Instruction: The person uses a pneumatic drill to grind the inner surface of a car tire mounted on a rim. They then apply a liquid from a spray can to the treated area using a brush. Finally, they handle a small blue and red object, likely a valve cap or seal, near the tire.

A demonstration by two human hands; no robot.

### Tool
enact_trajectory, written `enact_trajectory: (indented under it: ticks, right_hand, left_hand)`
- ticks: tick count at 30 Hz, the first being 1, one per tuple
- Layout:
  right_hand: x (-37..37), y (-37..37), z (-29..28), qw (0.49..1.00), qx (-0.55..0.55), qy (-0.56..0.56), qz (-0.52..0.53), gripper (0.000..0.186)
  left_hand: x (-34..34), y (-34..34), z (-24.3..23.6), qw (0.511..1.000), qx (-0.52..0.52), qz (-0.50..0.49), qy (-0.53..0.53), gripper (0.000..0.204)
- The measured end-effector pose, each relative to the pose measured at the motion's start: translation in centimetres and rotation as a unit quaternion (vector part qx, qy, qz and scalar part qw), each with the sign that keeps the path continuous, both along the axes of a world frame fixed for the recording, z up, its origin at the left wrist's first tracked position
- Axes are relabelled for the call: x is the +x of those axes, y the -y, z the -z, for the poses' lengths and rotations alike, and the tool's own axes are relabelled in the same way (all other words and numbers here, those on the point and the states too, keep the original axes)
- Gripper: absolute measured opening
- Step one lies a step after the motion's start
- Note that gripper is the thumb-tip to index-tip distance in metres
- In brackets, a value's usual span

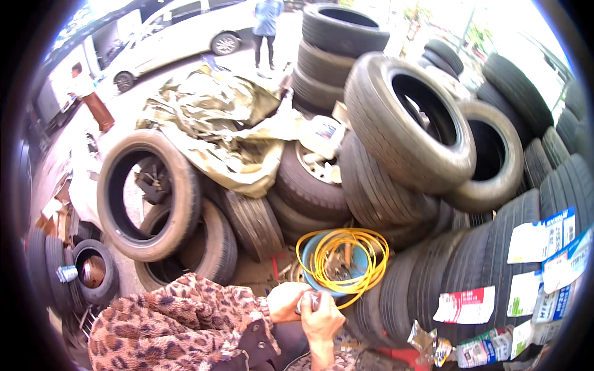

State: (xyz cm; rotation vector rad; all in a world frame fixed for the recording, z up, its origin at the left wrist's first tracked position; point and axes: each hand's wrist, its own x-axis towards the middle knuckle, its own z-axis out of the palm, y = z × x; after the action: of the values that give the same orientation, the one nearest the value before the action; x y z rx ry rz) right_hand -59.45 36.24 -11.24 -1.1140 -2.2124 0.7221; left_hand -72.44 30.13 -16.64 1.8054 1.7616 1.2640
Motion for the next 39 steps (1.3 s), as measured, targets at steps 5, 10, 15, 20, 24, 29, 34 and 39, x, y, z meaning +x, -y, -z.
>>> enact_trajectory:
  ticks: [5, 10, 15, 20, 24, 29, 34, 39]
  right_hand:
    - [-1.6, -0.2, -3.3, 0.983, 0.080, -0.114, -0.124, 0.020]
    - [-1.4, -2.0, -6.3, 0.929, 0.103, -0.152, -0.322, 0.020]
    - [-0.9, -2.9, -9.3, 0.867, 0.087, -0.158, -0.465, 0.018]
    - [-2.4, -4.6, -8.6, 0.816, -0.027, -0.176, -0.549, 0.021]
    - [-3.2, -5.7, -8.1, 0.816, 0.017, -0.245, -0.524, 0.025]
    - [-3.4, -6.3, -7.4, 0.818, -0.011, -0.271, -0.507, 0.019]
    - [-3.3, -6.9, -6.6, 0.850, 0.020, -0.248, -0.463, 0.011]
    - [-1.3, -8.6, -7.0, 0.841, -0.014, -0.276, -0.466, 0.012]
  left_hand:
    - [-1.6, 3.0, -7.2, 0.991, -0.113, 0.028, 0.072, 0.077]
    - [-0.1, 4.0, -10.1, 0.987, -0.056, 0.035, 0.145, 0.079]
    - [0.7, 4.5, -8.8, 0.965, -0.092, 0.124, 0.213, 0.086]
    - [-2.3, 6.1, -8.7, 0.904, -0.168, 0.199, 0.340, 0.090]
    - [-7.6, 12.1, -22.9, 0.975, -0.172, -0.104, 0.096, 0.081]
    - [-12.6, 22.6, -38.8, 0.756, -0.211, -0.583, -0.212, 0.071]
    - [-24.9, 35.9, -44.6, 0.374, -0.336, -0.853, -0.140, 0.063]
    - [-29.6, 57.9, -52.0, 0.262, -0.355, -0.849, -0.291, 0.080]
